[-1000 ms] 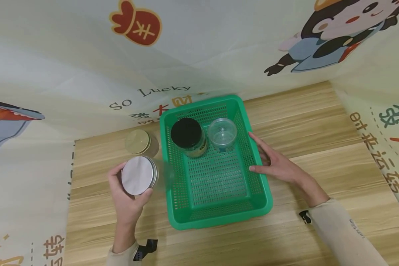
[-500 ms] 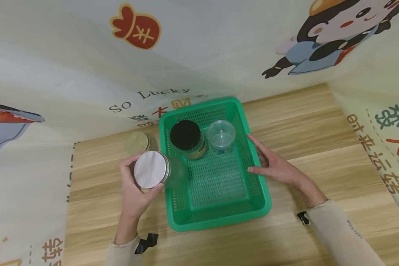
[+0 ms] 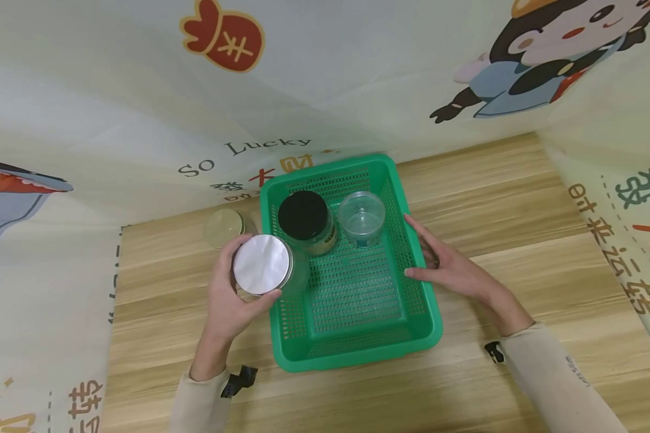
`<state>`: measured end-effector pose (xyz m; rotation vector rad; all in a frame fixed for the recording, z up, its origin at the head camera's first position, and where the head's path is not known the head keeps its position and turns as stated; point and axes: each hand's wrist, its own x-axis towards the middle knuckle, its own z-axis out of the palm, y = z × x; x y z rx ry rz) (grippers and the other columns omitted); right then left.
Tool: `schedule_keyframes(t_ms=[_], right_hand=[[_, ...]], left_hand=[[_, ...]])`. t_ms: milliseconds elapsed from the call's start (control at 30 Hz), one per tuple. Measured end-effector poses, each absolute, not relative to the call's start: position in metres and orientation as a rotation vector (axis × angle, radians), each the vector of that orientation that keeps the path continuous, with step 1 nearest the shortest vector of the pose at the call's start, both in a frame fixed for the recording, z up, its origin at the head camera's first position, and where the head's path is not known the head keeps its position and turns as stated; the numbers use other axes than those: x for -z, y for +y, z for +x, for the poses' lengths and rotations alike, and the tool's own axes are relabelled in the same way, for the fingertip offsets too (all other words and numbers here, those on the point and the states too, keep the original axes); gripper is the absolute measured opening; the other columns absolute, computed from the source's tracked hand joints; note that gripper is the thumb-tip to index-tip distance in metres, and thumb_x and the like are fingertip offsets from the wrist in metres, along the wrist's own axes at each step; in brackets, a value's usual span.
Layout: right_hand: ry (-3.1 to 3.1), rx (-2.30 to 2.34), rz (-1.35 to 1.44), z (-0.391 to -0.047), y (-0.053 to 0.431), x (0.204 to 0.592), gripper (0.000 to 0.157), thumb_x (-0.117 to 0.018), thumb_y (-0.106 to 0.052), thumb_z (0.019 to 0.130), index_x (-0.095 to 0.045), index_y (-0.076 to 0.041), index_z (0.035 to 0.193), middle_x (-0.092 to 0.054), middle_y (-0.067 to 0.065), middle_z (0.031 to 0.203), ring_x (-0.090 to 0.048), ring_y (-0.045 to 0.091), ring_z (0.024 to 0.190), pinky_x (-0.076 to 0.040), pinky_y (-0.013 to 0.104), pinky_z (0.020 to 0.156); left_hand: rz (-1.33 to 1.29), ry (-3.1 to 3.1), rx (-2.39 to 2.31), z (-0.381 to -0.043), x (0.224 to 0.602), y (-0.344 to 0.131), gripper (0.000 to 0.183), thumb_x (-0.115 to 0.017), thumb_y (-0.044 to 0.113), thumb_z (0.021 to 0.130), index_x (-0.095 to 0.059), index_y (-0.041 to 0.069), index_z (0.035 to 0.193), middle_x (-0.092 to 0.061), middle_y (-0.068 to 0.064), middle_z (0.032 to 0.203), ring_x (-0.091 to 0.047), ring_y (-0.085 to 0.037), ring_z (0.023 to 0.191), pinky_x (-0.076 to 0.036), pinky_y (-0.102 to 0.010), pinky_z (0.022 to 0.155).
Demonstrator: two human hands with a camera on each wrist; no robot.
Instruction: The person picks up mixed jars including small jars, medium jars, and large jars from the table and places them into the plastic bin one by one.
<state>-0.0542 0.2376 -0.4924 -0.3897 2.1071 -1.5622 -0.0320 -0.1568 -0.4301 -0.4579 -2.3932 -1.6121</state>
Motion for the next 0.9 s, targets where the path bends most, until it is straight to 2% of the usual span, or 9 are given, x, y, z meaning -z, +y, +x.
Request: schedule_keyframes(t_ms=[267,500,700,900], right_hand=[[2.109,1.552,-0.394,-0.053,0.238,0.493,0.091,-0.065,-0.016,0.096,-0.003,-0.045,0.157,-0.029,0.022,0.158,-0.040,0.042,0.135,-0.034,0.065,0.104],[2.106,1.556,-0.399,-0.054,0.238,0.493,0.091,-0.064,-0.016,0.097,-0.003,-0.044,0.157,-0.029,0.023,0.157,-0.043,0.043,0.133,-0.036,0.065,0.102],[2.098,1.572,-0.414,-0.053,0.237,0.493,0.091,-0.064,-0.013,0.097,-0.002,-0.043,0.158,-0.028,0.022,0.158,-0.042,0.043,0.134,-0.037,0.064,0.101],[2.089,1.586,-0.416,-0.052,0.237,0.493,0.091,-0.063,-0.012,0.097,-0.002,-0.042,0.158,-0.028,0.022,0.158,-0.041,0.043,0.135,-0.037,0.064,0.101]], left_hand=[[-0.487,-2.367,1.619,-0.037,0.430,-0.156,0.089,-0.088,0.020,0.060,-0.049,0.009,0.139,-0.055,-0.004,0.133,-0.055,-0.025,0.116,-0.049,-0.032,0.093],[-0.542,-2.327,1.608,-0.042,0.431,-0.154,0.088,-0.086,0.028,0.062,-0.048,0.006,0.139,-0.053,-0.006,0.137,-0.051,-0.028,0.124,-0.048,-0.035,0.097],[-0.614,-2.340,1.595,-0.047,0.427,-0.150,0.083,-0.086,0.022,0.063,-0.049,0.006,0.136,-0.052,-0.009,0.137,-0.049,-0.029,0.125,-0.048,-0.036,0.096],[-0.616,-2.554,1.478,-0.050,0.427,-0.144,0.091,-0.089,0.029,0.064,-0.047,0.011,0.143,-0.047,-0.004,0.137,-0.048,-0.022,0.122,-0.048,-0.043,0.095]])
